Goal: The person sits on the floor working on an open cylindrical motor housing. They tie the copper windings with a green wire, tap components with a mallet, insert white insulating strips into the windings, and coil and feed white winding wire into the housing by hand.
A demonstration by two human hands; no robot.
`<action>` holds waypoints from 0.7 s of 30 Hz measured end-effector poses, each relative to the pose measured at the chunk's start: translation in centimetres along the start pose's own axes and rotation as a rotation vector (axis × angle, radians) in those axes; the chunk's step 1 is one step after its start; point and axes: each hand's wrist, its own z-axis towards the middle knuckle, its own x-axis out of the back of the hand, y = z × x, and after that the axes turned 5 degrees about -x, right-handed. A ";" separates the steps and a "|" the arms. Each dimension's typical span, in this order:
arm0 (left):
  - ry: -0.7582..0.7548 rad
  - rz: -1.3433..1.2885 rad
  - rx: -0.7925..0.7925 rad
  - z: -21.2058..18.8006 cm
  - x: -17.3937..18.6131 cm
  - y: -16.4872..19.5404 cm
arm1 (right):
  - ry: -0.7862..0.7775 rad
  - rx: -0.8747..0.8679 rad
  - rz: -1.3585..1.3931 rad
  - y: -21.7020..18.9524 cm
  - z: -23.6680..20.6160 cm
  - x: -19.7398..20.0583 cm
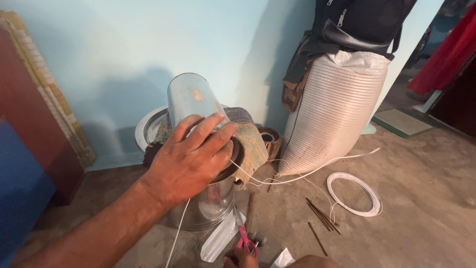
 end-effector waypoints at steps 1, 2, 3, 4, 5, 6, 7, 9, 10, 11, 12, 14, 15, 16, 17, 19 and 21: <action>-0.018 -0.004 0.015 0.3 -0.2 -0.1 | 0.006 -0.003 -0.012 -0.2 -0.1 0.1; -0.039 -0.010 0.032 0.5 -0.5 -0.2 | 0.009 -0.009 -0.026 -0.4 -0.3 0.2; -0.062 -0.017 0.052 0.6 -0.5 -0.1 | 0.010 -0.016 -0.040 -0.5 -0.6 0.3; -0.099 -0.035 0.079 0.7 -0.6 -0.1 | 0.019 -0.020 -0.043 -0.7 -0.8 0.4; -0.135 -0.050 0.105 0.8 -0.7 -0.1 | 0.029 -0.020 -0.046 -0.9 -0.9 0.4; -0.168 -0.065 0.129 0.8 -0.8 -0.2 | 0.041 -0.020 -0.047 -1.0 -1.0 0.5; -0.157 -0.075 0.123 0.7 -0.8 -0.2 | 0.009 -0.030 -0.011 -1.1 -1.1 0.5; -0.142 -0.099 0.114 0.5 -0.7 -0.2 | -0.059 -0.059 0.061 -1.2 -1.2 0.6; -0.100 -0.055 0.089 0.4 -0.5 -0.2 | -0.040 -0.041 0.024 -1.2 -1.2 0.6; -0.057 -0.009 0.063 0.3 -0.3 -0.2 | -0.020 -0.020 -0.012 -1.2 -1.1 0.6; -0.016 0.035 0.037 0.2 0.0 -0.1 | -0.002 -0.001 -0.049 -1.2 -1.1 0.6; 0.033 0.051 0.012 0.1 0.5 -0.1 | 0.004 0.038 -0.087 -1.2 -1.0 0.6; 0.056 0.058 0.000 0.0 0.8 -0.1 | 0.005 0.056 -0.106 -1.2 -0.9 0.5; 0.056 0.063 -0.021 -0.1 1.1 -0.1 | 0.006 0.032 -0.108 -1.3 -1.0 0.5; 0.059 0.069 -0.043 -0.1 1.4 -0.1 | 0.008 0.011 -0.111 -1.3 -1.1 0.5; -0.011 0.046 -0.098 0.1 1.9 -0.3 | -0.004 -0.005 -0.101 -1.5 -1.4 0.6; -0.162 -0.026 -0.157 0.5 2.4 -0.5 | -0.036 -0.009 -0.080 -1.8 -1.8 0.7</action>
